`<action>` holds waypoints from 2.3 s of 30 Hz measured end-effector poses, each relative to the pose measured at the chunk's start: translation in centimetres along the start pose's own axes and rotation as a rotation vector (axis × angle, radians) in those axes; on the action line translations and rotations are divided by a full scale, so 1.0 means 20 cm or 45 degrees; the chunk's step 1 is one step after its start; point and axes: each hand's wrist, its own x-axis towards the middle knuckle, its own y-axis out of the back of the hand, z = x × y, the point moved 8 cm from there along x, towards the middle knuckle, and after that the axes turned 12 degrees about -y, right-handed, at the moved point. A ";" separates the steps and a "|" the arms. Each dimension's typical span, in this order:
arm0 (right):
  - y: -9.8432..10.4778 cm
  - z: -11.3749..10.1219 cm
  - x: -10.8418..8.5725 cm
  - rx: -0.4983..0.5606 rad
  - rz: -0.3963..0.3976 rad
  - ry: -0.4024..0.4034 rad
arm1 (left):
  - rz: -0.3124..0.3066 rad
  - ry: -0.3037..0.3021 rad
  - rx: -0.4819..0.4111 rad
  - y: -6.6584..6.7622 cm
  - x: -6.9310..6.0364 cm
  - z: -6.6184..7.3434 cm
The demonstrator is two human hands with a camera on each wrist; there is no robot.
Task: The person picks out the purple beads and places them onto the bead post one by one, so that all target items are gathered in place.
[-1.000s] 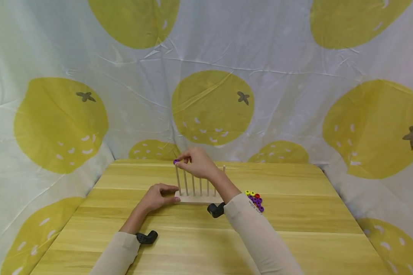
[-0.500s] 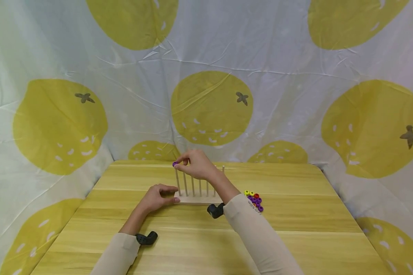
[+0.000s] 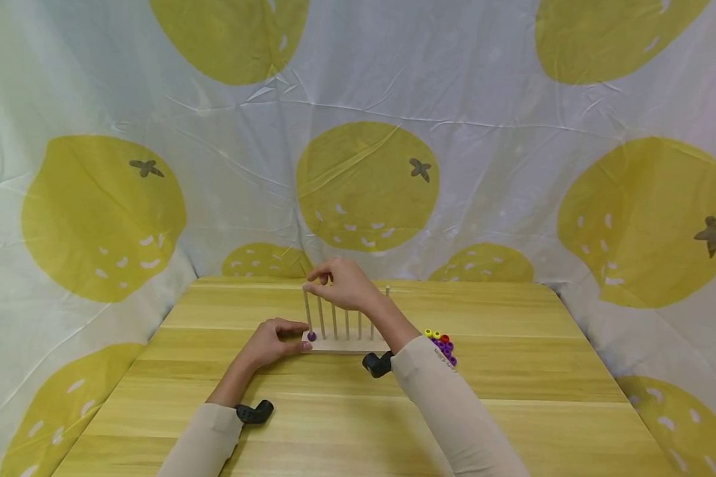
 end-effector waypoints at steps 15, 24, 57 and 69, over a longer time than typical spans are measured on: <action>0.13 0.12 -0.10 0.001 0.052 -0.048 | -0.001 0.009 0.000 0.00 0.00 -0.01; 0.27 0.24 -0.20 0.002 0.140 -0.082 | 0.004 0.012 -0.003 0.00 -0.01 -0.01; 0.48 0.84 -0.68 0.050 0.237 -0.369 | -0.005 0.008 -0.004 -0.01 0.00 0.00; 0.42 1.03 -0.83 0.039 0.218 -0.399 | 0.004 -0.014 0.008 0.00 -0.01 -0.01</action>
